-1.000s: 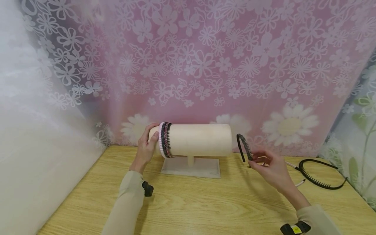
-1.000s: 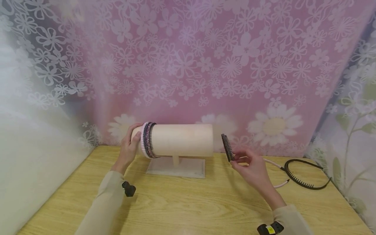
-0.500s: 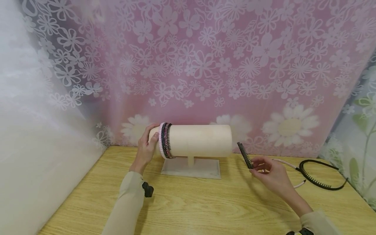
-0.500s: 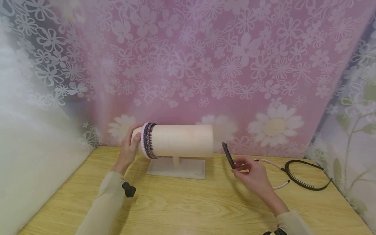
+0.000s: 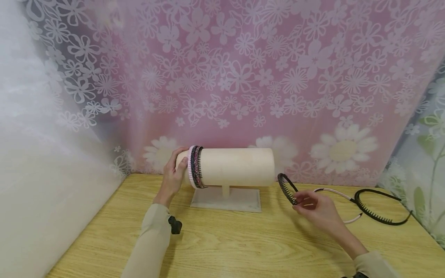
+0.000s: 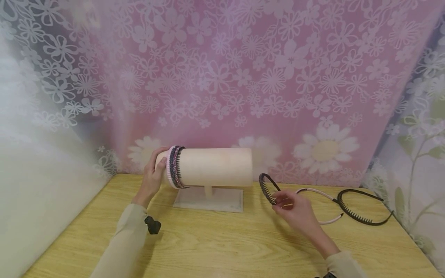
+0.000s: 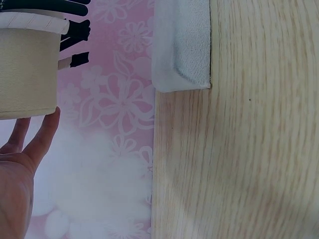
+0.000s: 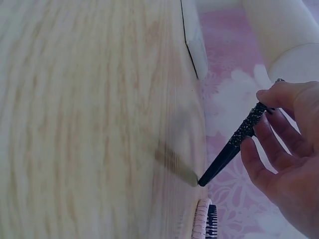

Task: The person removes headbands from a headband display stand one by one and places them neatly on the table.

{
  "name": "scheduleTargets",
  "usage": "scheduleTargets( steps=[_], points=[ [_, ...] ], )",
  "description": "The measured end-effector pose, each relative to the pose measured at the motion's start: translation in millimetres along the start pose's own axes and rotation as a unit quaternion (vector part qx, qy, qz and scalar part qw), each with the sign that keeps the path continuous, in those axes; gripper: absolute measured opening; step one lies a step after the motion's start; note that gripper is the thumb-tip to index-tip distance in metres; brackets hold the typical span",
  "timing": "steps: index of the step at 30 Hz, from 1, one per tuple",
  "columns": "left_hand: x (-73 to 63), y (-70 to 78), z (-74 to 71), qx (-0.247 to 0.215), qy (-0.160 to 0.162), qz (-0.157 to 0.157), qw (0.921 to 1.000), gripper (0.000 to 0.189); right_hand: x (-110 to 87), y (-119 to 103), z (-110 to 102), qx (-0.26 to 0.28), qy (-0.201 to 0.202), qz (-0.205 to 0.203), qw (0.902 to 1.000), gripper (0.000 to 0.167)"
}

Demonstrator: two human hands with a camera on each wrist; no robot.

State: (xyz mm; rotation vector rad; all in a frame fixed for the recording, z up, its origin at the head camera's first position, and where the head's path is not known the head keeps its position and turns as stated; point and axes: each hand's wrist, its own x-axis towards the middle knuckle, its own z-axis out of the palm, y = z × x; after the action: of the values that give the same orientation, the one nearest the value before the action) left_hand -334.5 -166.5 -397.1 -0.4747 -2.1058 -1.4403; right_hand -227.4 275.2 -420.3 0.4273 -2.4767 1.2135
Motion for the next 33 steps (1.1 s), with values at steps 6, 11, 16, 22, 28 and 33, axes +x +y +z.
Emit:
scheduleTargets(
  steps=[6, 11, 16, 22, 28, 33],
  points=[
    [0.1, 0.1, 0.8, -0.001, 0.002, 0.000, 1.0000, 0.035, 0.8, 2, 5, -0.003, -0.025, 0.005, 0.9997, 0.027],
    [0.1, 1.0, 0.8, 0.001, -0.002, 0.000, 1.0000, 0.035, 1.6, 3, 9, -0.012, -0.047, 0.013, 0.9987, 0.026],
    [-0.3, 2.4, 0.6, 0.000, -0.003, -0.004, 1.0000, 0.037, 2.3, 4, 15, -0.014, -0.073, 0.001, 0.9973, 0.027],
    [0.5, 2.4, 0.5, -0.003, 0.001, -0.003, 1.0000, 0.037, 3.8, 6, 19, -0.031, -0.094, -0.001, 0.9951, 0.027],
    [0.9, 2.0, 0.4, -0.003, 0.001, -0.003, 1.0000, 0.035, 4.7, 8, 22, -0.046, -0.109, -0.007, 0.9929, 0.027],
    [0.4, 2.0, 0.2, -0.004, 0.000, 0.003, 1.0000, 0.035, 4.2, 7, 23, -0.054, -0.114, -0.010, 0.9920, 0.027]
  ],
)
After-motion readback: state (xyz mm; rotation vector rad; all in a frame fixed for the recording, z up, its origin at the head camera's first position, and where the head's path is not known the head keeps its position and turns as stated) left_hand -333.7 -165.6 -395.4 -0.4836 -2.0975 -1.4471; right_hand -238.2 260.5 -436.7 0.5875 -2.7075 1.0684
